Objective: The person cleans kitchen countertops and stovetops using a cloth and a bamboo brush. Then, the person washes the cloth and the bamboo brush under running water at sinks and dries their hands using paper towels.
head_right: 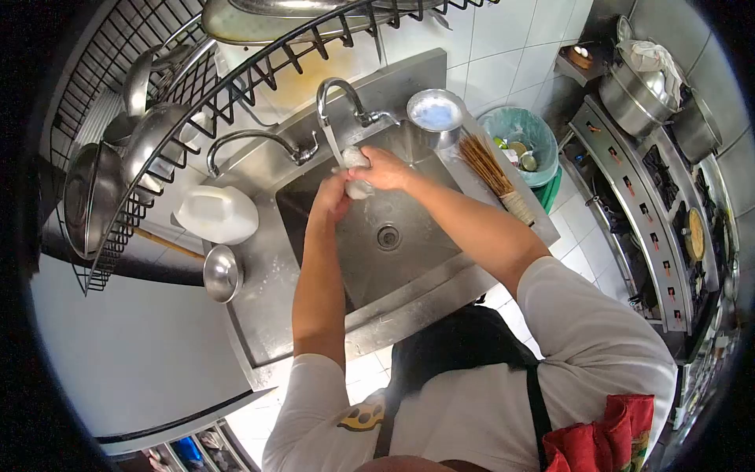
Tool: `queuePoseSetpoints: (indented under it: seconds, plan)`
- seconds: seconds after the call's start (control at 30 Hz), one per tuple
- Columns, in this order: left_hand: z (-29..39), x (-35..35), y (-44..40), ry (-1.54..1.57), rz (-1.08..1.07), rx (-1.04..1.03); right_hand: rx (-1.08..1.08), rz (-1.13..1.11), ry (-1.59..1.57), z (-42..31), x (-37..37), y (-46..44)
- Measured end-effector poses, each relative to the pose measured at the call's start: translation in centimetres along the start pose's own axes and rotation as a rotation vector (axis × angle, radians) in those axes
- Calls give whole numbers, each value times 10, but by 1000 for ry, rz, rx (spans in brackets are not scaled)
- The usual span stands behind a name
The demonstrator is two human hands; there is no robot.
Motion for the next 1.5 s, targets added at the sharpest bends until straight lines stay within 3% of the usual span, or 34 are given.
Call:
queuePoseSetpoints:
  seconds: [0.1,0.2,0.3,0.33,0.43,0.47,0.57,0.67,0.77,0.83,0.9,0.93,1.03,1.07,1.1,1.17,1.27,1.37,1.4,1.5]
  plan:
    - [-3,-10,-14,26,-14,-65,5,98,-94,12,1,-1]
    - [-8,-18,-21,93,41,-212,-244,317,50,13,23,12]
    - [-10,-22,-18,72,152,-319,-320,362,-257,52,11,21]
    - [-12,-23,-17,2,208,-353,-366,359,-298,99,-10,14]
    - [-8,-27,-13,-247,285,-477,-217,208,-634,11,-4,37]
    - [-7,-28,-9,-339,297,-519,-133,242,-536,49,-31,30]
    - [-8,-19,-7,-381,195,-591,-75,190,-743,-1,-12,33]
    - [-18,0,-19,-392,201,-667,-139,168,-630,9,-20,20]
    - [-20,1,-12,-98,63,-367,-158,224,-701,7,-36,1]
    - [9,-21,29,140,-85,-93,-146,238,-226,-11,-33,-8]
    - [13,-26,39,274,-171,45,-146,248,158,-42,-31,-12]
    - [9,-21,33,299,-186,33,-72,292,126,-38,-47,-21]
    - [10,-11,32,402,-203,14,61,-144,107,-41,-43,-29]
    - [10,-5,33,428,-171,22,134,-476,-205,-50,-24,-26]
    - [6,0,34,454,-135,40,29,-575,-910,-8,-37,-31]
    - [9,1,31,371,-127,25,-105,-337,-620,-19,-7,-29]
    - [29,-1,30,269,-147,99,174,-245,29,-42,22,-26]
    - [51,7,27,15,-284,102,696,-69,287,-32,44,-21]
    - [56,-7,28,-50,-312,77,705,-247,453,-33,45,-20]
    - [63,-27,23,-231,-350,148,710,-323,493,-28,38,-24]
Point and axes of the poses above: each hand's wrist, its own y-axis away from the middle knuckle, its own x-axis out of the back of the hand, z = x × y, the point moved 3 cm from there along -y, towards the middle knuckle, and after that the axes turned 11 degrees about x, right-handed, at the moved point
